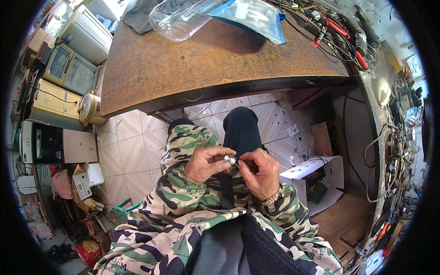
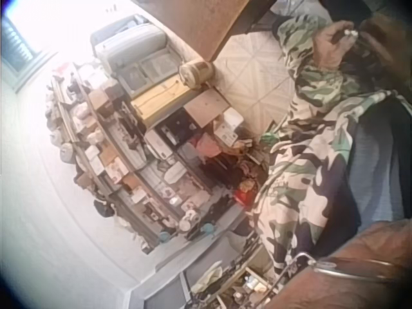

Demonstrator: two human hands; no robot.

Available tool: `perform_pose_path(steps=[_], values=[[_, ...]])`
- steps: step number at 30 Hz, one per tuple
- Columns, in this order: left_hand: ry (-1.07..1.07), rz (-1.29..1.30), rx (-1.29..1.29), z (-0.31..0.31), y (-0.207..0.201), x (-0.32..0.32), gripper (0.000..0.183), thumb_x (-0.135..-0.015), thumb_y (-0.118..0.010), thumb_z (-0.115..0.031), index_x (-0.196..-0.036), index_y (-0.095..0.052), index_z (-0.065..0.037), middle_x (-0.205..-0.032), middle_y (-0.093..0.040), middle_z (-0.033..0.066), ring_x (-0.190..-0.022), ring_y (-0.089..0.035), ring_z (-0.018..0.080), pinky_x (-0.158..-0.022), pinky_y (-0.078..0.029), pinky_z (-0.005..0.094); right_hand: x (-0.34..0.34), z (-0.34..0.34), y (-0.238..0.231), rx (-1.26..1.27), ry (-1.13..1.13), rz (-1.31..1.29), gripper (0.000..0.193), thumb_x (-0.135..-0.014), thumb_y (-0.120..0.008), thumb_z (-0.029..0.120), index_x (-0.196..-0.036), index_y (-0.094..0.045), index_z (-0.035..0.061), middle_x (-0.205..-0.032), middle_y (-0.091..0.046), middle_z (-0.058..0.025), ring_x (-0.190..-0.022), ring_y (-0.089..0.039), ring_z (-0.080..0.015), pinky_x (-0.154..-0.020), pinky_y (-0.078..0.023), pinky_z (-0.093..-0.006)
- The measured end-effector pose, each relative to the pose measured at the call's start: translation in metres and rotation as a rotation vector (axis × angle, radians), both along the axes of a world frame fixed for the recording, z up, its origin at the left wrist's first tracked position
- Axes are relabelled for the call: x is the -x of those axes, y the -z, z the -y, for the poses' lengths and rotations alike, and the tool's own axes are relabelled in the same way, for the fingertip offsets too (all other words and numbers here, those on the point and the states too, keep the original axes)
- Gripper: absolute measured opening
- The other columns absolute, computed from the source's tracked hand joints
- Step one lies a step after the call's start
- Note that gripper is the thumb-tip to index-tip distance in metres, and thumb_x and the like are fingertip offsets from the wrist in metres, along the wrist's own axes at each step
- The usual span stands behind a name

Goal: The person uses a small tool to scrape or clean the inside of a plastic bottle, then retrieves a small metallic component and manipulates it with both hands, appearing to assemble or adjust its parts. The work is performed at a cluttered electronics workbench.

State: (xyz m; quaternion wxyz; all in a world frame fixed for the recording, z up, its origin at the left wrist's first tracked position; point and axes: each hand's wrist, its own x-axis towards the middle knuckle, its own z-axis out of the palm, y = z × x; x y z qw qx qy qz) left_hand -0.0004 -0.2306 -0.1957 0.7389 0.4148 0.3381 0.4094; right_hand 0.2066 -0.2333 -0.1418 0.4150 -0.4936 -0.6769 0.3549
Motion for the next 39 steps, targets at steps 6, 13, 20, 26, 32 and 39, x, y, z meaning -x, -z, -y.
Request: perform_pose_path(steps=[6,13,20,26,32,39], values=[[-0.037,-0.041,-0.041,0.0,0.004,-0.001,0.033,-0.095,-0.07,-0.011,-0.123,-0.064,0.005,-0.1,-0.071,0.0095,-0.081,-0.069,0.0121,-0.07,-0.056,0.0224,-0.003,0.005,0.015,0.42,0.002,-0.261,0.013,-0.09,-0.066,0.001,-0.101,-0.06,-0.0031,-0.08,-0.064,-0.0071,-0.064,-0.059,-0.0084,-0.057,-0.047,-0.0239],[-0.062,-0.077,-0.043,0.0,0.002,-0.002,0.033,-0.095,-0.07,-0.01,-0.123,-0.064,0.006,-0.102,-0.072,0.0098,-0.085,-0.068,0.0115,-0.074,-0.057,0.0236,0.006,0.005,0.024,0.588,-0.126,-0.576,0.021,-0.094,-0.067,0.002,-0.111,-0.06,-0.007,-0.095,-0.067,-0.0063,-0.084,-0.064,-0.0091,-0.077,-0.053,-0.0228],[-0.078,0.001,-0.022,-0.001,0.002,-0.002,0.034,-0.095,-0.068,-0.003,-0.127,-0.061,0.007,-0.104,-0.072,0.0114,-0.088,-0.068,0.0125,-0.079,-0.057,0.0243,0.007,0.005,0.031,0.551,-0.14,-0.632,0.018,-0.095,-0.066,0.001,-0.109,-0.059,-0.0075,-0.098,-0.069,-0.0105,-0.089,-0.069,-0.0143,-0.08,-0.055,-0.0257],[-0.069,0.042,-0.035,-0.001,0.008,-0.003,0.032,-0.096,-0.066,-0.003,-0.126,-0.06,0.006,-0.108,-0.07,0.0118,-0.09,-0.069,0.0132,-0.08,-0.057,0.0246,0.006,0.004,0.032,0.501,-0.161,-0.667,0.019,-0.095,-0.067,0.002,-0.109,-0.058,-0.0073,-0.097,-0.07,-0.0115,-0.089,-0.07,-0.0159,-0.08,-0.056,-0.0271],[-0.036,-0.036,-0.028,-0.002,0.005,0.0,0.034,-0.097,-0.067,-0.01,-0.126,-0.061,0.006,-0.107,-0.07,0.0109,-0.09,-0.069,0.0134,-0.081,-0.058,0.0258,0.005,0.004,0.036,0.5,-0.157,-0.673,0.019,-0.095,-0.067,0.002,-0.109,-0.058,-0.0073,-0.097,-0.07,-0.0114,-0.088,-0.069,-0.0155,-0.08,-0.056,-0.0266],[-0.037,-0.03,-0.021,-0.002,0.005,-0.001,0.032,-0.097,-0.066,-0.007,-0.126,-0.061,0.006,-0.102,-0.071,0.0098,-0.087,-0.068,0.0119,-0.078,-0.056,0.0236,0.004,0.002,0.033,0.499,-0.156,-0.754,0.019,-0.095,-0.068,0.002,-0.11,-0.06,-0.0069,-0.096,-0.071,-0.011,-0.088,-0.069,-0.0139,-0.079,-0.055,-0.0247]])
